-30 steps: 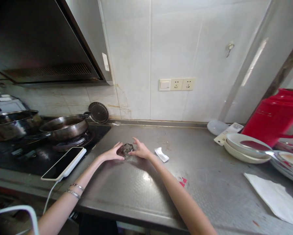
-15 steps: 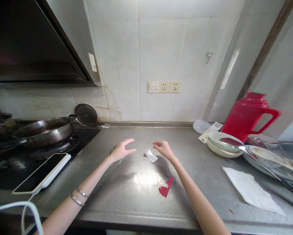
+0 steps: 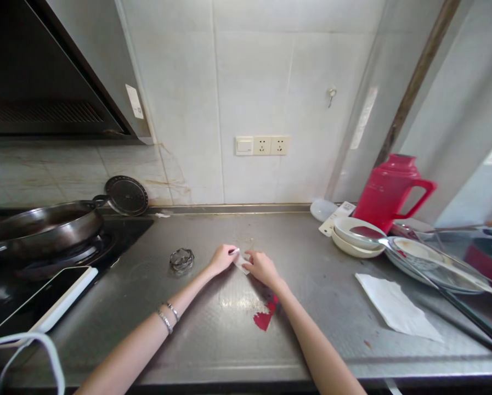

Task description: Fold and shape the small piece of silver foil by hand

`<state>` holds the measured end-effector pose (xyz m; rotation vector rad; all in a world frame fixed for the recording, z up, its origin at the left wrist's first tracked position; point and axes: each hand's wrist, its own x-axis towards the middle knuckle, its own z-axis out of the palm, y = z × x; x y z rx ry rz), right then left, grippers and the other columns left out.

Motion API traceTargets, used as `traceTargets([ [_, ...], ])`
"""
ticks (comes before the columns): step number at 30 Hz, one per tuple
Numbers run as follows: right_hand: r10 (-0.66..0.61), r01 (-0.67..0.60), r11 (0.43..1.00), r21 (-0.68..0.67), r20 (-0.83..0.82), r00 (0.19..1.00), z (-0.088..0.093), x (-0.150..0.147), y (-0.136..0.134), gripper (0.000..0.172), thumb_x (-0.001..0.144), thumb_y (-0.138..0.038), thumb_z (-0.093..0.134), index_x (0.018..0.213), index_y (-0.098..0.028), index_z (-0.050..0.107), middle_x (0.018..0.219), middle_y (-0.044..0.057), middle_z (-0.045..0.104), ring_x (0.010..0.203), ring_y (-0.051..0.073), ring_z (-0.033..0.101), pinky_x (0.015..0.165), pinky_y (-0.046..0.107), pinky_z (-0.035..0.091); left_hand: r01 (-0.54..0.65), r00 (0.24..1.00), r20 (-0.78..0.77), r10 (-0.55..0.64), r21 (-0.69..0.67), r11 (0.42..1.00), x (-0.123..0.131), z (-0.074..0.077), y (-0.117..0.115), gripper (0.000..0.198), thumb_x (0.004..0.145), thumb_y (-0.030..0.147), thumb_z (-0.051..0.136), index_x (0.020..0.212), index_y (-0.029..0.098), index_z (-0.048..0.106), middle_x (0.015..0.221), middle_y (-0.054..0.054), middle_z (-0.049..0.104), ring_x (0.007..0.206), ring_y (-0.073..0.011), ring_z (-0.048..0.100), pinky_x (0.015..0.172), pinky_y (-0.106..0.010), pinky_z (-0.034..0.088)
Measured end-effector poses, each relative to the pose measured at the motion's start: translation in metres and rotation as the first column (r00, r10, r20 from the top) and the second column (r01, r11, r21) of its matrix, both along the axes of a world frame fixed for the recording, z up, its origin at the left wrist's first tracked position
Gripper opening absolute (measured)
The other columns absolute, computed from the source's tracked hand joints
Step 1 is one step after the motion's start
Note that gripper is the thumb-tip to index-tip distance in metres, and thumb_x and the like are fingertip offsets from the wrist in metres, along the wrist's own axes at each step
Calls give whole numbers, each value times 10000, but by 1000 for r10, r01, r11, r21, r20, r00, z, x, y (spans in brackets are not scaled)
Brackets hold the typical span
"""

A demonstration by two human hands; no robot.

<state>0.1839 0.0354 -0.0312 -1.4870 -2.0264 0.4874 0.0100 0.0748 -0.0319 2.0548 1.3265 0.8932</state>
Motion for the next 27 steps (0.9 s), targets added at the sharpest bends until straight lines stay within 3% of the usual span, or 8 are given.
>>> traceTargets([
  [4,25,-25,1000,2,-74,997,-2,6,7,430,745,-247,623,1161,-136,625,745,31,683,693,169,606,655,245,423,-33,997,68,33,-4,999,-12,10,-6,250,765,268,482,630,121,632,620,-26,626,642,-152,551,619,-238,393],
  [8,99,-101,995,-4,-168,981,8,6,10,246,775,-308,613,898,-118,710,753,52,702,709,168,618,663,240,441,21,993,121,-13,-69,997,-40,29,-23,224,742,274,528,800,106,664,708,-43,673,642,-141,582,586,-217,397],
  [14,290,-298,955,10,-259,921,21,-39,0,197,761,-326,653,745,-142,721,697,36,696,668,153,600,641,235,441,70,997,27,-66,-199,978,-109,52,-74,203,747,331,574,760,140,642,693,-42,690,630,-152,615,570,-215,395],
  [19,347,-353,935,-9,-171,922,22,-104,-8,111,742,-265,687,742,-164,734,688,18,687,631,126,574,614,218,413,-130,989,-79,121,-117,985,-163,45,-107,204,765,328,547,728,152,643,744,-60,708,736,-194,659,680,-245,444],
  [23,326,-349,933,-84,-210,922,18,-139,-5,96,760,-223,668,745,-148,726,574,-2,646,541,111,569,554,198,414,-284,945,-174,278,-11,959,-188,36,-107,204,784,309,519,739,166,657,755,-57,709,728,-196,652,687,-253,436],
  [27,292,-331,932,-150,-231,928,15,-153,0,101,787,-182,616,783,-137,706,540,-13,626,402,88,525,418,176,382,-353,893,-284,349,39,935,-198,29,-100,208,800,307,508,767,175,665,801,-63,706,800,-213,646,750,-276,439],
])
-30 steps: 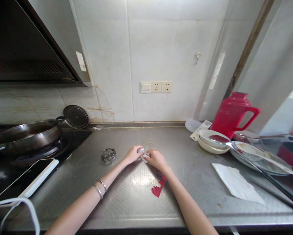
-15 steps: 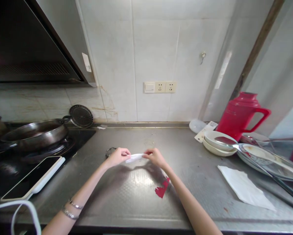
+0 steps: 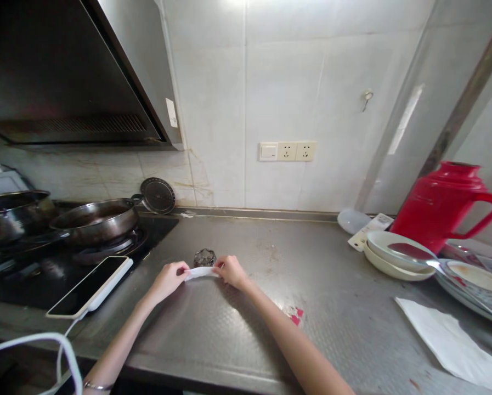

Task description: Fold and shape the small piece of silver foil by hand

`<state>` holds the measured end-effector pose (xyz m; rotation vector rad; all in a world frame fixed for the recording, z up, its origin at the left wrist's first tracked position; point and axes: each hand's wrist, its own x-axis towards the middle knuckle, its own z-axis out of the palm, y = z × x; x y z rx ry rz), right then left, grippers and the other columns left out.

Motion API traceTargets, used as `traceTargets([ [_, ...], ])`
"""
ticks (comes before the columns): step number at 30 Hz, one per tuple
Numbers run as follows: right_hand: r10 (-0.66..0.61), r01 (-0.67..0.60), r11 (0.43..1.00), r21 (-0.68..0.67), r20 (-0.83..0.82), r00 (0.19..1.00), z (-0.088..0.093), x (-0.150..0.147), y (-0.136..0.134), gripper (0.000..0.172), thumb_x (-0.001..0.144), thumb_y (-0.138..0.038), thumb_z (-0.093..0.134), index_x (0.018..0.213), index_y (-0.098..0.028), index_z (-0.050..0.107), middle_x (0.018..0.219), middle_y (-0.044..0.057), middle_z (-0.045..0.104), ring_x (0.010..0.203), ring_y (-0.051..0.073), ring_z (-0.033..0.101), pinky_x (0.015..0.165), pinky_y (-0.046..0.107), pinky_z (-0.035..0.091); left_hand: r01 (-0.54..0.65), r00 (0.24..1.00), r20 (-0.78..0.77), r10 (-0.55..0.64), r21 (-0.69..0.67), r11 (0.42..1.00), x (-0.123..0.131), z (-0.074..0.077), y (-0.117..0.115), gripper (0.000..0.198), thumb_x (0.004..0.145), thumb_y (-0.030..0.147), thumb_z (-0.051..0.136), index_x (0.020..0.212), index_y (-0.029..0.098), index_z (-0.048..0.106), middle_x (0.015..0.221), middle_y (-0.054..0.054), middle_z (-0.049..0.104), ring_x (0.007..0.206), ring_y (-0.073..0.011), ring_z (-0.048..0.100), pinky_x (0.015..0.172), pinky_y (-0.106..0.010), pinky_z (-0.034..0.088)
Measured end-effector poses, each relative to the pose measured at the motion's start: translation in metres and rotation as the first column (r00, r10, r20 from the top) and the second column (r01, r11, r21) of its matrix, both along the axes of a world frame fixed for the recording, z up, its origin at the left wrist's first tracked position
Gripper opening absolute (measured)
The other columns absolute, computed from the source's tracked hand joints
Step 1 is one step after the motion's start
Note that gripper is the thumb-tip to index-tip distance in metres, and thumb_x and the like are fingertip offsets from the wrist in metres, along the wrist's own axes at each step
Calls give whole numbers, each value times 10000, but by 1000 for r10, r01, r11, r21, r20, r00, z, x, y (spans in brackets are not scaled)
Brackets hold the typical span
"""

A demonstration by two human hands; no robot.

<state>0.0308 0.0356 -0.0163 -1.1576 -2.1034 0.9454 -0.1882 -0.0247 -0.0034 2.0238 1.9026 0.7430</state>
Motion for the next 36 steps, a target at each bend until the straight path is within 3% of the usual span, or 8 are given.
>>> traceTargets([
  [2,-7,7,1000,-14,-1,1000,-1,-3,1,99,791,-165,597,792,-142,694,566,-11,634,385,84,522,385,169,369,-10,999,-33,11,35,999,-2,-5,3,225,785,335,545,865,166,670,939,-95,703,934,-248,631,837,-312,436],
  [5,-16,16,1000,-13,-1,1000,-4,-6,1,89,797,-165,589,791,-151,677,576,-17,625,387,78,522,379,161,366,-55,998,30,53,67,996,-1,-13,8,536,685,397,673,1151,144,590,1217,-158,614,1156,-306,544,961,-363,403],
  [9,-36,36,999,-1,12,999,-9,-7,3,96,766,-202,652,850,-155,661,647,-11,636,441,87,547,433,177,408,-58,988,142,62,-28,998,4,-17,15,686,638,369,717,1259,150,523,1319,-167,553,1248,-329,486,1033,-383,364],
  [13,-61,56,990,132,37,997,-16,-10,11,576,595,-285,821,1103,-136,595,974,87,668,828,207,655,727,287,511,59,975,214,-54,-21,998,7,-14,21,577,674,348,687,1210,175,565,1260,-116,611,1185,-306,550,1005,-360,406],
  [18,-3,-12,982,189,77,997,-20,-16,26,996,532,-409,847,1372,-113,403,1291,211,535,1175,323,531,981,415,413,122,961,253,-112,-27,992,9,-10,25,576,680,359,690,1212,177,563,1221,-112,638,1125,-284,593,970,-345,436],
  [26,194,-189,974,123,-28,981,-19,-14,48,779,551,-421,828,1244,-170,576,1130,91,677,1008,273,627,900,369,464,147,937,331,-112,-83,986,1,-12,34,533,631,377,726,1092,145,594,1116,-102,684,1045,-279,629,926,-360,462],
  [32,227,-217,970,111,-87,970,-19,-11,49,734,553,-399,821,1218,-183,598,1067,51,704,947,236,653,847,323,487,207,885,440,-149,-85,975,-5,-17,45,783,578,266,766,1302,158,488,1332,-128,556,1213,-273,537,1052,-385,378],
  [36,240,-228,968,105,-120,963,-16,-10,46,671,564,-384,818,1180,-199,625,1041,33,710,945,230,651,846,311,482,295,861,453,-232,-73,953,-5,-16,48,727,608,258,742,1294,187,512,1282,-78,606,1174,-245,570,1047,-376,394],
])
